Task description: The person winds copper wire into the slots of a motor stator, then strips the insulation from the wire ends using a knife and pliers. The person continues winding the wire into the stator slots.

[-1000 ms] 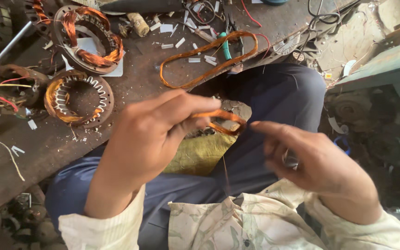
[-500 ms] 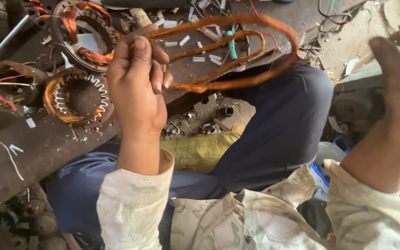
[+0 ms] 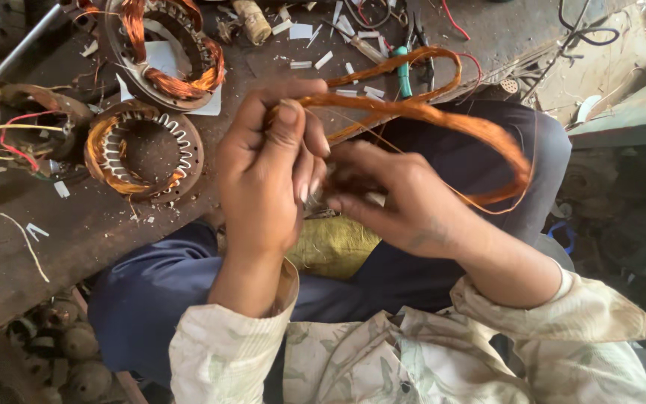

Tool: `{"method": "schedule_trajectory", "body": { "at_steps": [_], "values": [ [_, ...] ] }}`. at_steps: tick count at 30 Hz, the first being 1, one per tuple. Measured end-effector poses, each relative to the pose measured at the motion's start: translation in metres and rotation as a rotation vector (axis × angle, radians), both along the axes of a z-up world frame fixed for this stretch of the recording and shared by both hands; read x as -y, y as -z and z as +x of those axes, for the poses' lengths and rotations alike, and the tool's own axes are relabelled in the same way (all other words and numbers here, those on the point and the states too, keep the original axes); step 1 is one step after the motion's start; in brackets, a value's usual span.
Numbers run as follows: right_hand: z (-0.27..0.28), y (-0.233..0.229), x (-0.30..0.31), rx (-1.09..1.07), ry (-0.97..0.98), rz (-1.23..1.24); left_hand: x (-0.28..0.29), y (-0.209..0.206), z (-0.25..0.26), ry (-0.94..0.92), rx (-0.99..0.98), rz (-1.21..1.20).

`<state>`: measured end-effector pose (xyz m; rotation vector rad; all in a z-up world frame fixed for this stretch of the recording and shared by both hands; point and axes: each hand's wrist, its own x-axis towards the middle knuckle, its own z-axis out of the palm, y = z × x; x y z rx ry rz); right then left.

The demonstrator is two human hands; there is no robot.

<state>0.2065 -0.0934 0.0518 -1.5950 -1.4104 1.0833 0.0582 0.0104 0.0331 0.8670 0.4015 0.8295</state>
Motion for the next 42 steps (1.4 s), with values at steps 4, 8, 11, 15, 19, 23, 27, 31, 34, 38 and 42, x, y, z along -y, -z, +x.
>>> {"method": "schedule_trajectory", "body": {
  "at_steps": [4,8,11,15,19,23,27,31,34,38,42],
  "values": [
    [-0.006,0.021,0.019,0.296,-0.108,0.058,0.004,-0.026,-0.017,-0.019,-0.228,0.182],
    [-0.003,0.044,0.035,0.611,-0.039,0.187,0.004,-0.053,-0.023,0.004,-0.356,0.348],
    [-0.004,0.064,0.041,0.639,-0.040,0.255,0.013,-0.065,-0.018,-0.015,-0.426,0.572],
    [-0.011,0.080,0.038,0.246,0.093,0.381,0.025,-0.066,-0.012,-0.106,-0.476,0.975],
    [-0.014,0.074,0.035,0.164,0.304,0.405,0.021,-0.036,-0.006,-0.295,-0.633,1.224],
    [-0.024,0.067,0.029,-0.467,0.549,0.126,0.023,0.008,0.004,0.065,-0.398,0.808],
    [-0.029,0.054,0.018,-1.176,0.590,0.248,0.038,0.046,0.005,0.187,-0.061,0.408],
    [-0.029,0.031,0.000,-1.383,0.546,0.301,0.045,0.061,0.011,0.123,0.078,0.252],
    [-0.018,0.020,-0.014,-1.355,0.500,0.344,0.043,0.061,0.016,0.059,-0.078,0.393],
    [-0.003,0.019,-0.029,-1.040,0.572,0.328,0.042,0.069,0.018,-0.043,-0.116,0.074],
    [0.016,0.032,-0.036,-0.561,0.457,0.131,0.027,0.084,0.019,-0.164,0.011,0.009]
  ]
}}
